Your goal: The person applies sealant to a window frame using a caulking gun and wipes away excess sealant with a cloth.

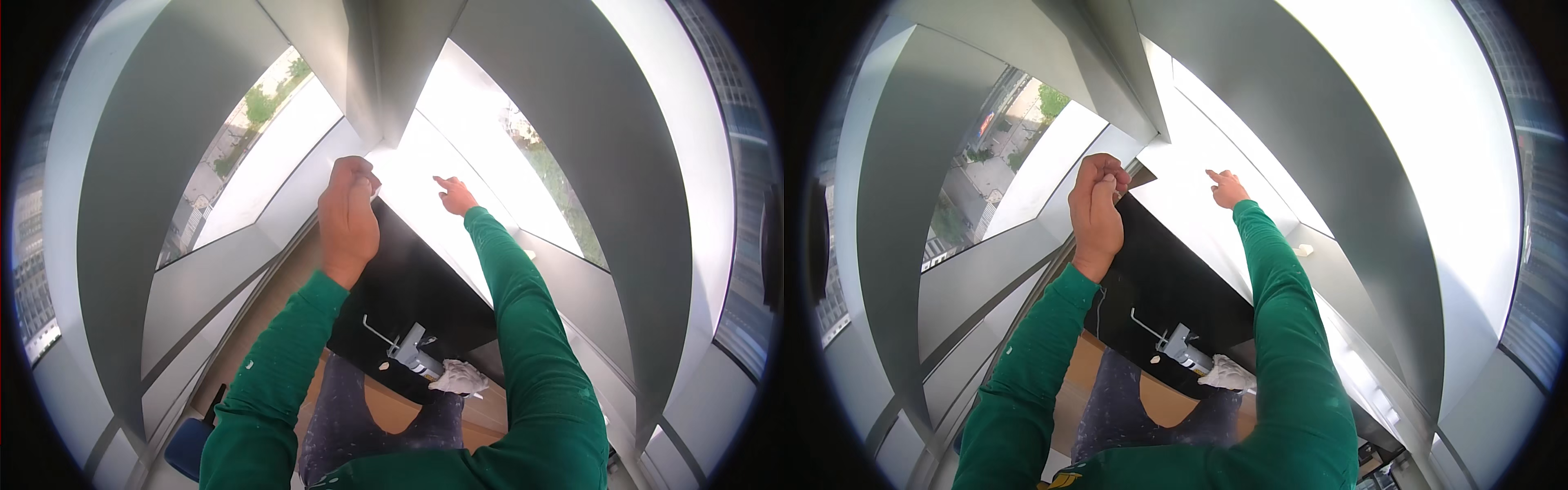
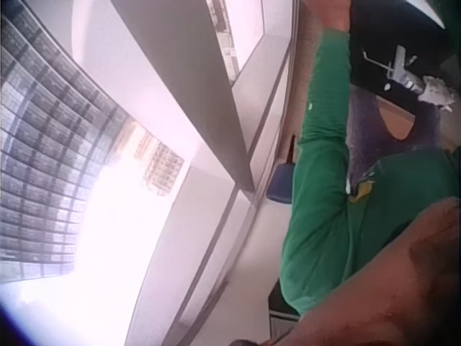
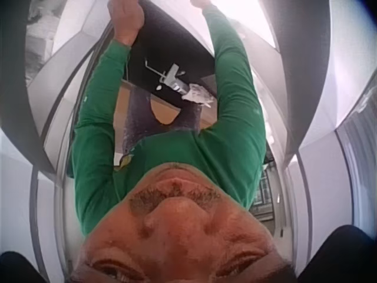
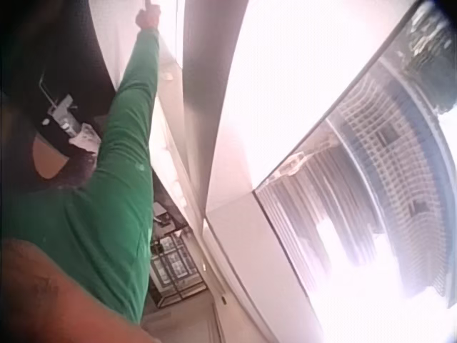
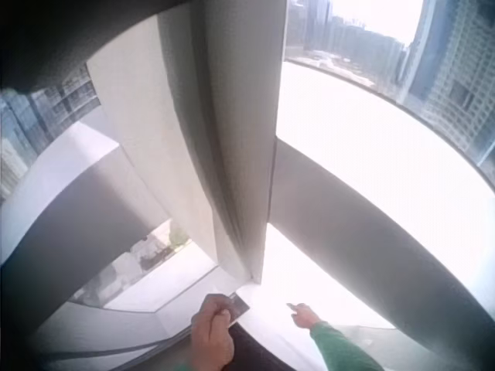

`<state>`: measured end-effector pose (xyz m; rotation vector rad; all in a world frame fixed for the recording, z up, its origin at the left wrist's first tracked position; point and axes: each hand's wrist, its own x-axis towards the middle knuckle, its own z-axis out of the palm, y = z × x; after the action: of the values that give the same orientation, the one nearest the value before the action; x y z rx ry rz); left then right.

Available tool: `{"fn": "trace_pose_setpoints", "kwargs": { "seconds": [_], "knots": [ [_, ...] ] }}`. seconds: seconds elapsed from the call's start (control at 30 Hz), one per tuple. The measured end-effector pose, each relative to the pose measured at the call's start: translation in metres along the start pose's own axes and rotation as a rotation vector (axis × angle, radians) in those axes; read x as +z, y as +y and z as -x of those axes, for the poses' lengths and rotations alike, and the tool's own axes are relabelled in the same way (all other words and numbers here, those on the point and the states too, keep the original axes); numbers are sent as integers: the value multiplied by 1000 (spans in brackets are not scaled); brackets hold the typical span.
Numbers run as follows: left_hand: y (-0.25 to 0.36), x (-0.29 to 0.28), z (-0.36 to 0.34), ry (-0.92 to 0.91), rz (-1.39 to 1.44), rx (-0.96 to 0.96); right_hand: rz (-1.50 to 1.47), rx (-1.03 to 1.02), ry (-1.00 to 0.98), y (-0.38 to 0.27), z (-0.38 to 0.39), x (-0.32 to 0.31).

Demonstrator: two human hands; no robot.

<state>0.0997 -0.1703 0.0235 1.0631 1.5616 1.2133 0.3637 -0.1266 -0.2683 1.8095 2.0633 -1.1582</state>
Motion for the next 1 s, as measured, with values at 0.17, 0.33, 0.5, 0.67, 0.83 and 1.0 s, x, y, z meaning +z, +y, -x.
{"fn": "trace_pose_setpoints", "kwargs": {
  "seconds": [0.17, 0.33, 0.5, 0.67, 0.83, 1.0],
  "knots": [
    [-5, -2, -8, -40, -79, 4, 188, -129, 49, -30, -69, 9],
    [2, -2, -8, -53, -142, 18, 171, -176, -11, -37, -116, 7],
    [0, -5, -7, -69, -140, 10, 203, -157, -97, -49, -137, 17],
    [-3, -7, -8, -91, -157, 11, 230, -139, -111, -55, -146, 22],
    [-4, -3, -7, -80, -147, 52, 233, -85, -157, -53, -153, 21],
    [-7, -6, -8, -80, -161, 72, 287, -105, -166, -56, -156, 23]
  ]
}}
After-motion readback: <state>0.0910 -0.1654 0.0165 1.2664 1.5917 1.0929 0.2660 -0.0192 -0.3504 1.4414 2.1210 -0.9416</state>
